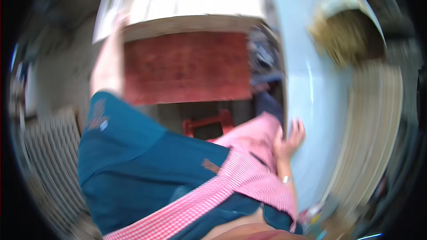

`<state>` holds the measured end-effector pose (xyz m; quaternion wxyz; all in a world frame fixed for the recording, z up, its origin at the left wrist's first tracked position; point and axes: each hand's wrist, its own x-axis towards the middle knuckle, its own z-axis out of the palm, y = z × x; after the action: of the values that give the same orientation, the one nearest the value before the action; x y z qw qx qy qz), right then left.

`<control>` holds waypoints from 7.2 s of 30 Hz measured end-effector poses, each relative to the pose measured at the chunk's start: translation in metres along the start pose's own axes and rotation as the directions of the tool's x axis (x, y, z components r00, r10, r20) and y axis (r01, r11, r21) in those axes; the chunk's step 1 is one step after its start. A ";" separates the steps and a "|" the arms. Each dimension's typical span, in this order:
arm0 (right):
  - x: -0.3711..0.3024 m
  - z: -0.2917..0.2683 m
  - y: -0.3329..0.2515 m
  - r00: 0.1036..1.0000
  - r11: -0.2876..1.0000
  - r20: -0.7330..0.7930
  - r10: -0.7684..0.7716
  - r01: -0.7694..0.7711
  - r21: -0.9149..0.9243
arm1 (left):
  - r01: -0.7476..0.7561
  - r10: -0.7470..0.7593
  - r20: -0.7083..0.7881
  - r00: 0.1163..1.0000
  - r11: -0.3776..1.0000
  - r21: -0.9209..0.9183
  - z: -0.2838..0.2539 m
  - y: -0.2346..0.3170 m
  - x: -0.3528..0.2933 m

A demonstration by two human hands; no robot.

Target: Assembling small wooden rectangular boxes using wood glue and a pneumatic nail gun.

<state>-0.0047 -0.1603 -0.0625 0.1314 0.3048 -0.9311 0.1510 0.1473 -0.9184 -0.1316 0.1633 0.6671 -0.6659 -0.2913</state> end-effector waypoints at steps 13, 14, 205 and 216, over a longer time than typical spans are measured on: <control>-0.051 -0.060 0.121 0.907 0.951 -0.299 0.296 -0.311 -0.001 | -0.298 0.307 -0.115 0.945 0.950 0.090 0.059 0.019 -0.120; -0.069 -0.069 0.157 0.867 0.925 -0.358 0.345 -0.379 -0.026 | -0.390 0.396 -0.090 0.914 0.917 0.081 0.042 0.022 -0.112; 0.009 -0.153 0.234 0.791 0.800 -0.147 0.595 -0.600 0.012 | -0.452 0.453 0.539 -0.710 0.294 -0.842 0.179 0.206 -0.677; 0.017 -0.171 0.204 0.694 0.749 -0.354 0.627 -0.413 0.517 | -0.525 0.478 0.549 -0.686 0.198 -0.828 0.175 0.204 -0.677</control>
<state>-0.1160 0.0494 0.0595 0.2571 -0.0092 -0.8588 0.4431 -0.0825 -0.2347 -0.0284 -0.2055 -0.3483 -0.7998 -0.4436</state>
